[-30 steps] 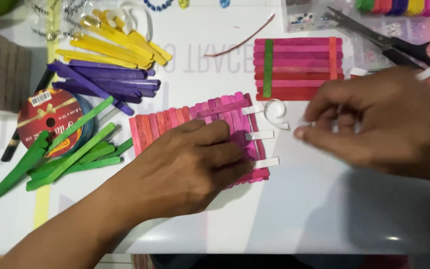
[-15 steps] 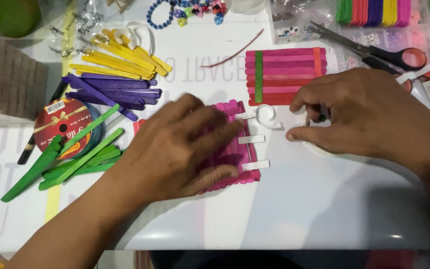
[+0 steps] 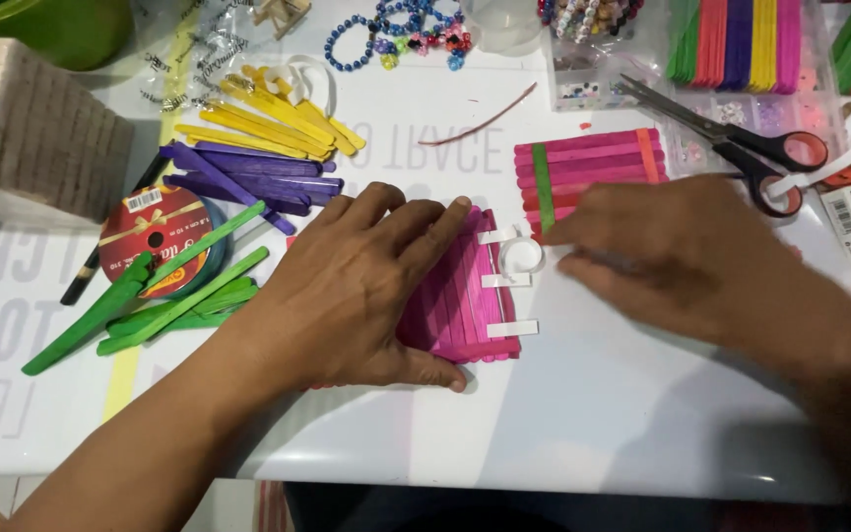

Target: Building a box frame using colored popsicle sticks and double-sided tape.

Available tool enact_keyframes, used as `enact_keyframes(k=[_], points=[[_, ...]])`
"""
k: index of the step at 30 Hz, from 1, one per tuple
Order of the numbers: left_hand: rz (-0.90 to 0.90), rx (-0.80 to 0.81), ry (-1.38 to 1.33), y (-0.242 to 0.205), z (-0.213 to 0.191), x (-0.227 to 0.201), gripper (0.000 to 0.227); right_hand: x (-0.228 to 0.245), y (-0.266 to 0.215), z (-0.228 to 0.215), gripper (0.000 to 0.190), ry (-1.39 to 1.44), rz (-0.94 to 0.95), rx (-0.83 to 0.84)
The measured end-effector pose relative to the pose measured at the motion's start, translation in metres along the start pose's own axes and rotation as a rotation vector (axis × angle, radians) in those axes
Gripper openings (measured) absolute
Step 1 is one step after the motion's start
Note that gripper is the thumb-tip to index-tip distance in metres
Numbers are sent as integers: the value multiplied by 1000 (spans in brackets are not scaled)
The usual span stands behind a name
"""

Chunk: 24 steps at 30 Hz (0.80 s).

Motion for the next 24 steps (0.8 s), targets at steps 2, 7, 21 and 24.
enact_keyframes(k=[2,7,21,24], points=[[4,-2,9,0,1,0,131,-2,2,15,27,-26,57,72],[-1,-3,8,0,2,0,129,1,8,13,9,-39,17,92],[-29,49,25,-3,4,1,139,-80,-27,-32,16,-421,126,-248],[-35,65,24,-3,5,1,141,-67,-25,-39,17,-308,118,-290]])
Point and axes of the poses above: each hand's wrist, its own y-axis towards the middle knuckle, its own z-axis out of the palm, x = y × z, the point moved 5 cm from there along y, towards the middle knuckle, and after that the axes turned 15 degrees about y, right-handed, at the moved point
